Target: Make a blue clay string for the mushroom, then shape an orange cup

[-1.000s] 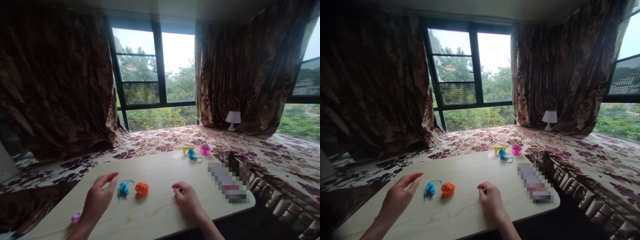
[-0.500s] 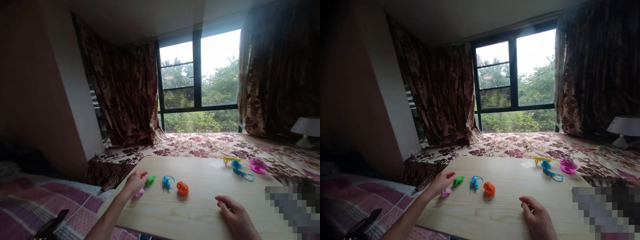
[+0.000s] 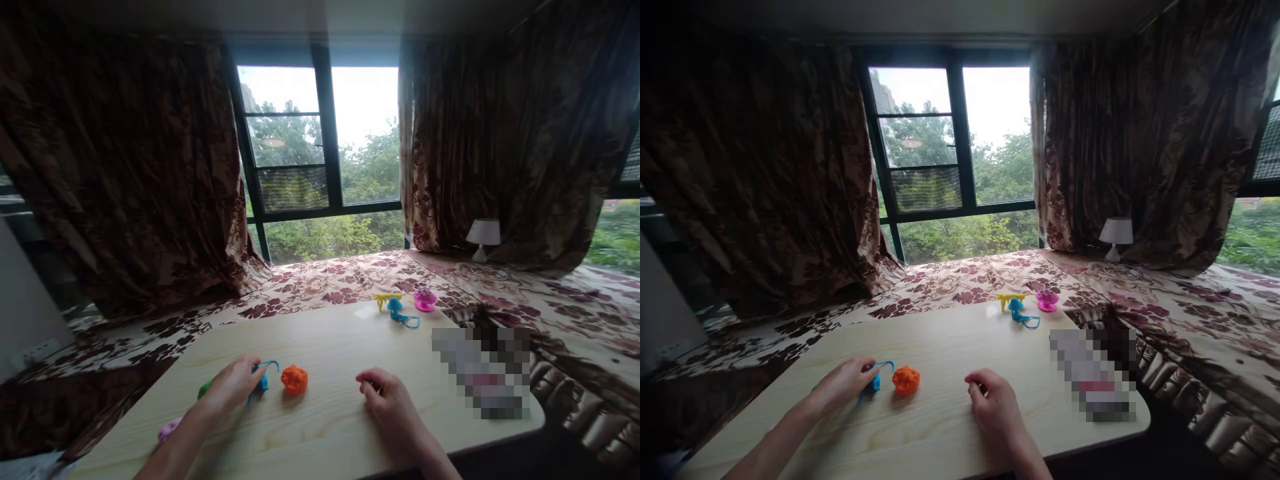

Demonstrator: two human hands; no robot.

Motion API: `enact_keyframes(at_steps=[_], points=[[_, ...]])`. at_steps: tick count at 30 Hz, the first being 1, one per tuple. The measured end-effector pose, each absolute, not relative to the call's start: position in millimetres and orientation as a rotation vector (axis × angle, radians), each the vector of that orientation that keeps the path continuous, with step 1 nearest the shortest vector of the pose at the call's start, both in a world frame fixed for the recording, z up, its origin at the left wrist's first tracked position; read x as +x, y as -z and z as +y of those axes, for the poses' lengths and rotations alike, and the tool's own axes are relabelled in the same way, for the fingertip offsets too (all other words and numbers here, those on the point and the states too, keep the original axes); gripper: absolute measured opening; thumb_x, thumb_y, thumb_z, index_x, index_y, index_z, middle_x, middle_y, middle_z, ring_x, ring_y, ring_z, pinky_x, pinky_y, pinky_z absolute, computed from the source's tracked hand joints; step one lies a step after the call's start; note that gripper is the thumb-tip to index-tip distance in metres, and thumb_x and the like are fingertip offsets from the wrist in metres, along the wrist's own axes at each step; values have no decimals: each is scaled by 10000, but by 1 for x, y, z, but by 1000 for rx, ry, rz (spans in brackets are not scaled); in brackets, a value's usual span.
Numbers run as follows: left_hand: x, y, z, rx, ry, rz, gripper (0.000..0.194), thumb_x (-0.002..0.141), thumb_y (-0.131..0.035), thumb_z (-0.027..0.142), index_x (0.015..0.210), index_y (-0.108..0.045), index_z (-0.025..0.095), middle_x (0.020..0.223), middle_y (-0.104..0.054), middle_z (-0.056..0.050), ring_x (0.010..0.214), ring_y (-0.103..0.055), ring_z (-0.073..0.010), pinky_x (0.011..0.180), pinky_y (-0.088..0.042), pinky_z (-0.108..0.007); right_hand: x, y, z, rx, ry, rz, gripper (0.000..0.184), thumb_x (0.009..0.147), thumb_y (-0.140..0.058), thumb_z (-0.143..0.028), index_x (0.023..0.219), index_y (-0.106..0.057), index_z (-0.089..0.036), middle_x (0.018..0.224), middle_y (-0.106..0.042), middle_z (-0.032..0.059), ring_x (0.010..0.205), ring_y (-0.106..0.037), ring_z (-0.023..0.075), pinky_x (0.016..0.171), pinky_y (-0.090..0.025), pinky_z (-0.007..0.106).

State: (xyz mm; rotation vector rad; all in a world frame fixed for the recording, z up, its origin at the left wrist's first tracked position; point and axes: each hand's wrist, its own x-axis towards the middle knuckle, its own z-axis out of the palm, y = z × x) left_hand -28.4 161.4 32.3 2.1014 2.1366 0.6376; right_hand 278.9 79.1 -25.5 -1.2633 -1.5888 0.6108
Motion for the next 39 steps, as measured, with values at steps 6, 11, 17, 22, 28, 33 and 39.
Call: enact_keyframes(at_steps=[6,11,17,22,28,33,39], points=[[-40,-20,166,2162,-505,1946,246,699,-485,406,631,-631,220,659,-650,3,665,-583,-179,621,-383,-229,278,29,80,-1285,-588,-1600,230,797,-442,-187,859,-663,-186,780,-675,23,693,-601,153,655,-444,252],[-46,-11,170,2143,-539,1920,326,722,-462,469,746,-650,204,719,-664,-7,682,-591,-174,626,-395,-228,276,27,79,-1306,-496,-1666,224,785,-465,-177,860,-676,-181,765,-686,18,646,-614,138,601,-468,222],[-50,9,168,2074,-681,1961,411,737,-437,510,948,-621,209,955,-644,-44,815,-594,-186,710,-423,-249,352,-33,137,-1475,-309,-1697,242,815,-482,-199,996,-641,-172,973,-663,52,829,-616,165,752,-468,256],[-51,28,169,2023,-880,2043,409,744,-444,513,968,-615,217,1027,-631,-29,826,-601,-171,698,-449,-227,408,-61,219,-1842,-216,-1689,213,866,-506,-265,1040,-584,-168,1052,-596,67,909,-578,193,794,-465,353],[-62,43,176,2072,-920,2016,386,749,-477,525,986,-588,241,989,-629,-10,780,-595,-153,695,-456,-220,399,-33,270,-2095,-198,-1716,253,884,-492,-284,1108,-524,-171,1126,-539,70,930,-564,186,782,-481,376],[-64,47,178,2109,-930,1991,372,756,-485,520,1004,-569,257,1006,-610,4,793,-584,-144,712,-453,-217,396,-20,285,-2155,-200,-1756,263,880,-501,-283,1114,-520,-166,1126,-539,70,931,-565,189,776,-483,377],[-66,50,176,2133,-924,1940,387,762,-478,525,1024,-558,251,989,-612,3,796,-580,-142,733,-445,-217,405,-18,286,-2151,-220,-1787,255,878,-501,-283,1105,-531,-170,1135,-537,66,931,-563,191,773,-484,368]])
